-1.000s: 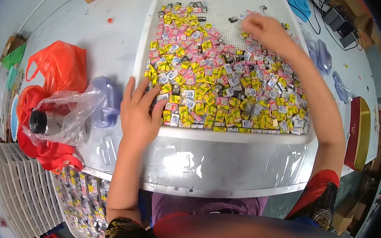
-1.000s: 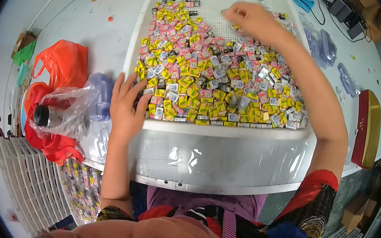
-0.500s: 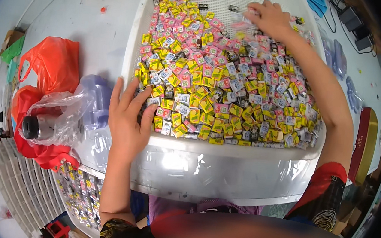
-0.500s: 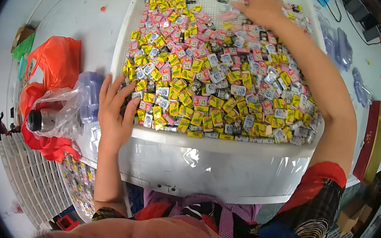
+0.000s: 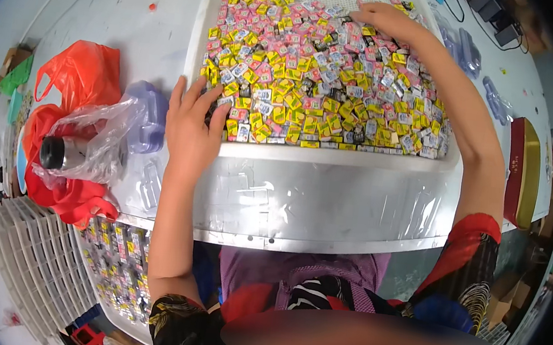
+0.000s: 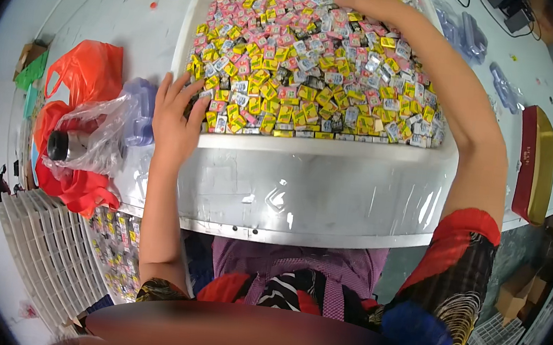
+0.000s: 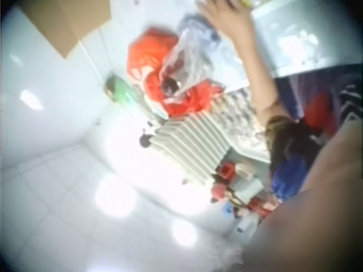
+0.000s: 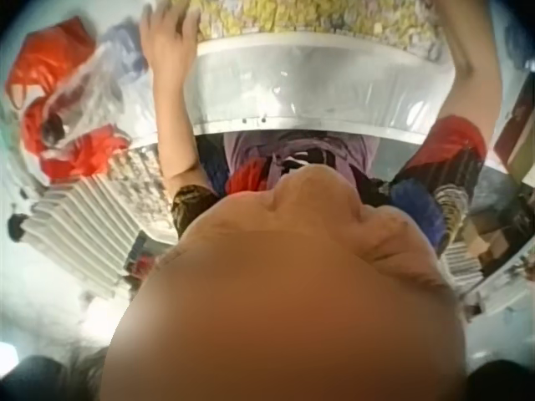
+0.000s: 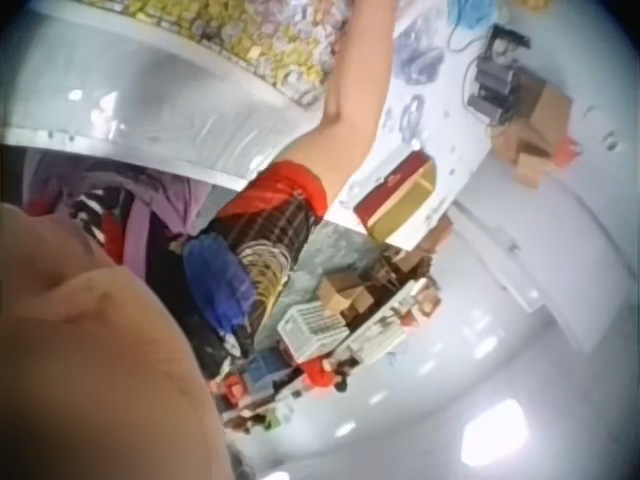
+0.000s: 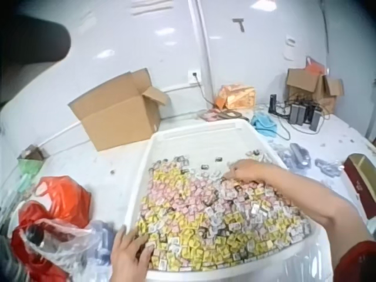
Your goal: Sorting and packaging small colorful square stickers into plastic trays.
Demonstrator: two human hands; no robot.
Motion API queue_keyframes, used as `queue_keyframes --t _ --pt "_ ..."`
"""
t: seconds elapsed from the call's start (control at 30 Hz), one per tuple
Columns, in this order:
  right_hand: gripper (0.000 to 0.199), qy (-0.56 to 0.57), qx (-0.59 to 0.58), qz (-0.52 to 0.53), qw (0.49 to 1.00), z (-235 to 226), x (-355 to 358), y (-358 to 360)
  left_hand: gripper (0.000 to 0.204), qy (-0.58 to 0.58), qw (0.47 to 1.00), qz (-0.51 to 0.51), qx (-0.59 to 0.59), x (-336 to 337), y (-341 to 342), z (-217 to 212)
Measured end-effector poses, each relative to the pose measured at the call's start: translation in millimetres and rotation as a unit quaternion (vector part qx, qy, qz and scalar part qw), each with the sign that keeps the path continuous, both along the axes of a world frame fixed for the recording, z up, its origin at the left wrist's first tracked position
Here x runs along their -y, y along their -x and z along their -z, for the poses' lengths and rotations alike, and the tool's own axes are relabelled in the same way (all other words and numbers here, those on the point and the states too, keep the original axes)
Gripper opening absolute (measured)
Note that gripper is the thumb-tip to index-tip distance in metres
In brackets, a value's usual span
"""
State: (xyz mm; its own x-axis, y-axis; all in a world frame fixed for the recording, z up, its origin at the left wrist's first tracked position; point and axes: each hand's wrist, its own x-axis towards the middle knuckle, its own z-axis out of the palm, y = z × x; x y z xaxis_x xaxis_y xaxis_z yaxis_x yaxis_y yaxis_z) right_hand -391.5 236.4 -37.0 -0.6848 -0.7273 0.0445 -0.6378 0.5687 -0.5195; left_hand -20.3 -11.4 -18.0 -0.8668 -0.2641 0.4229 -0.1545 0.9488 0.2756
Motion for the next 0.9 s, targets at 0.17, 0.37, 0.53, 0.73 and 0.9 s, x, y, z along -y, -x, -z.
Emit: queue_keyframes --t 0.17,0.37,0.53,0.73,0.9 --pt "0.035 -0.026 0.029 -0.026 0.999 -34.4 2.0 -87.5 0.032 0.013 1.000 -0.005 0.006 3.1 -7.0 2.3" --pt "0.026 0.010 -0.015 -0.081 0.997 -31.6 -23.9 -142.2 0.031 0.035 0.999 -0.007 0.013 2.1 -0.3 5.1" --pt "0.010 0.047 0.012 -0.078 0.996 -53.4 -35.3 -184.0 0.032 0.030 0.999 -0.009 0.019 5.7 0.3 7.7" --pt "0.023 0.146 0.057 -0.008 0.988 -47.4 -61.2 -205.6 0.033 0.041 0.999 0.006 -0.011 7.9 -2.7 8.3" --pt "0.028 0.290 0.182 0.148 0.928 -24.0 -97.2 -197.4 0.032 -0.029 0.995 0.087 -0.030 -21.8 3.2 -4.5"
